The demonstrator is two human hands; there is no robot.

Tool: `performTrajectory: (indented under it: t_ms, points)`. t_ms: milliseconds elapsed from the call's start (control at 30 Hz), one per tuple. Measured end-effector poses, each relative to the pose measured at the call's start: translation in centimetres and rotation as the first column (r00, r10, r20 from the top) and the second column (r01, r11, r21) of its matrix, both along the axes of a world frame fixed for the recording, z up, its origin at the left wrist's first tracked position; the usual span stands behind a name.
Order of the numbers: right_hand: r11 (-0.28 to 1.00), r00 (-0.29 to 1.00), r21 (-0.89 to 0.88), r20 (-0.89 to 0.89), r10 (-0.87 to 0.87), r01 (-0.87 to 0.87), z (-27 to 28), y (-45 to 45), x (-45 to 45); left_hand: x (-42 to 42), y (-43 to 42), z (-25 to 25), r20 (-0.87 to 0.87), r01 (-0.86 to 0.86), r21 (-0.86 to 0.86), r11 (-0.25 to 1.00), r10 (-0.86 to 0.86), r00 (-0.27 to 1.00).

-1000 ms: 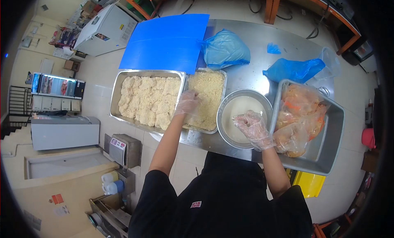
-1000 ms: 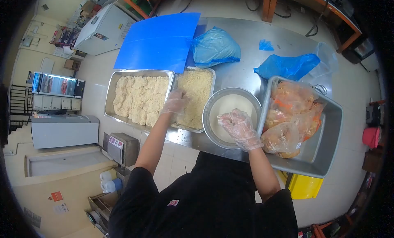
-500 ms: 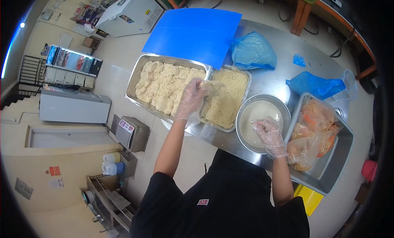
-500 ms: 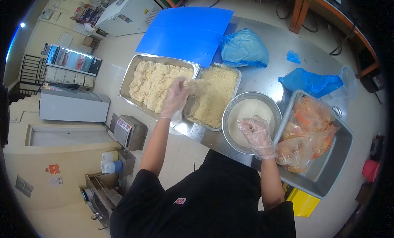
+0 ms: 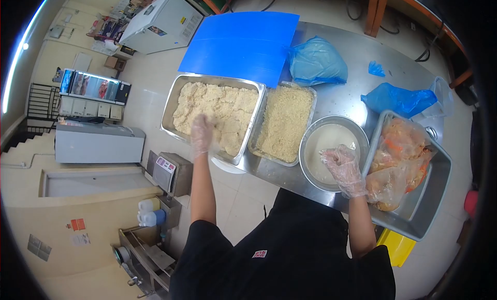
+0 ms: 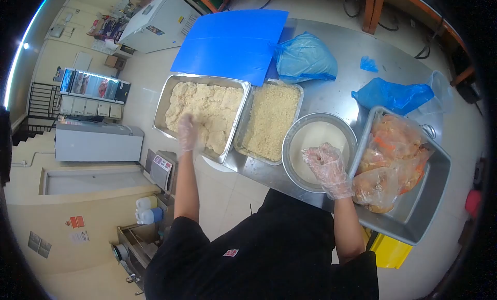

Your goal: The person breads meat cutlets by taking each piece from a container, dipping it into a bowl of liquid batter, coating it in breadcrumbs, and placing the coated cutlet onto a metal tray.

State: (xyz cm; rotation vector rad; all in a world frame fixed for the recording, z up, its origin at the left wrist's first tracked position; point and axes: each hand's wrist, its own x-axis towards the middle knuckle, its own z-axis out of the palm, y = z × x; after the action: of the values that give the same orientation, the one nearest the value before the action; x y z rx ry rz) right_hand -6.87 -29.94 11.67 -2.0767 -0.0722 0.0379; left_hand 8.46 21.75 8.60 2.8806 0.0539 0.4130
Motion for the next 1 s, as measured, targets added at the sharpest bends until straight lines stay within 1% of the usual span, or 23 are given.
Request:
performTrajectory:
  t_ms: [100,200,233,267,300,333,367,400,433,467,500,533,567,600,633,667,700,733,767,800,900,933,1000]
  points:
    - [0.999,0.996,-0.029,-0.083,-0.016,0.014,0.4,-0.1,-0.1,-3.5,-2.6,-3.3,-0.240,-0.021,0.056,0.998,0.034,0.970]
    - [0.977,0.987,-0.210,0.148,0.069,-0.037,-1.9,-0.5,-0.5,-2.0,-0.5,-5.7,-0.268,-0.050,0.258,0.965,0.121,0.956]
    - [0.981,0.990,-0.194,0.136,0.047,-0.020,-0.5,-0.6,-0.7,-1.5,6.4,-13.1,0.251,0.047,0.616,0.787,-0.253,0.934]
    - [0.981,0.993,-0.195,0.115,0.009,0.013,1.1,-0.2,-0.4,1.2,10.8,-16.0,0.009,0.054,0.706,0.707,-0.086,0.996]
    - [0.981,0.984,-0.193,0.177,0.009,0.025,1.7,-0.3,-0.6,3.8,14.6,-18.6,-0.230,0.130,0.778,0.615,0.086,0.969]
    - [0.980,0.971,-0.198,0.240,0.016,0.033,2.1,-1.0,-1.1,3.9,12.4,-17.2,-0.343,0.211,0.695,0.687,0.059,0.937]
    - [0.973,0.985,-0.219,0.167,-0.032,0.069,3.8,-2.1,-2.2,3.9,10.0,-15.3,-0.451,0.274,0.594,0.756,0.031,0.892]
    - [0.969,0.992,-0.230,0.106,-0.070,0.093,6.7,-3.0,-2.8,3.5,5.1,-9.9,-0.634,0.329,0.563,0.758,0.141,0.761]
    - [0.968,0.993,-0.230,0.066,-0.093,0.106,9.0,-4.6,-3.4,5.1,6.7,-11.4,-0.645,0.394,0.640,0.660,0.182,0.742]
    - [0.956,0.987,-0.247,0.053,-0.149,0.158,10.8,-6.2,-4.1,6.6,8.5,-12.9,-0.652,0.460,0.697,0.550,0.219,0.726]
    - [0.946,0.979,-0.253,0.043,-0.200,0.205,12.7,-7.8,-4.9,4.9,5.1,-10.1,-0.575,0.167,0.564,0.809,0.239,0.783]
    - [0.935,0.969,-0.254,0.039,-0.245,0.247,13.9,-9.5,-5.6,3.0,1.0,-6.6,-0.455,-0.146,0.176,0.973,0.212,0.865]
    - [0.907,0.945,-0.302,-0.052,-0.322,0.293,14.4,-10.8,-6.2,1.1,-3.3,-2.9,-0.275,-0.274,-0.207,0.939,0.213,0.938]
    - [0.876,0.908,-0.352,-0.138,-0.397,0.330,14.9,-12.1,-6.7,-0.8,-6.3,-2.7,-0.172,-0.169,-0.558,0.812,0.086,0.981]
    - [0.843,0.858,-0.403,-0.217,-0.467,0.357,15.2,-13.5,-7.1,-2.8,-9.2,-2.4,-0.041,-0.025,-0.825,0.565,-0.016,0.999]
    - [0.823,0.913,-0.513,-0.164,-0.374,0.245,12.6,-15.1,-8.1,-3.9,-12.9,-1.1,-0.078,-0.065,-0.864,0.498,-0.004,0.997]
    - [0.777,0.955,-0.615,-0.126,-0.267,0.136,7.5,-17.0,-9.6,-5.0,-16.5,0.2,-0.114,-0.106,-0.898,0.428,0.009,0.993]
    - [0.705,0.984,-0.709,-0.099,-0.150,0.036,4.8,-18.3,-9.8,-6.2,-19.0,0.9,-0.156,-0.114,-0.848,0.518,-0.037,0.987]
    - [0.694,0.911,-0.696,-0.386,-0.147,-0.183,5.5,-17.7,-7.5,-7.4,-21.6,1.6,-0.196,-0.109,-0.789,0.605,-0.080,0.977]
    - [0.680,0.757,-0.621,-0.637,-0.148,-0.390,6.2,-16.8,-5.2,-9.1,-22.4,0.1,-0.059,0.110,-0.803,0.586,-0.261,0.964]
    - [0.618,0.712,-0.665,-0.663,-0.230,-0.420,-1.6,-18.1,-6.2,-10.7,-24.4,-2.2,-0.121,0.098,-0.819,0.566,-0.337,0.934]
    - [0.596,0.697,-0.675,-0.671,-0.251,-0.435,-3.2,-18.3,-6.5,-10.9,-24.5,-2.6,-0.140,0.084,-0.815,0.574,-0.336,0.932]
    - [0.576,0.696,-0.679,-0.675,-0.245,-0.456,-3.8,-17.8,-6.9,-11.6,-24.3,-3.4,-0.187,0.051,-0.803,0.593,-0.333,0.924]
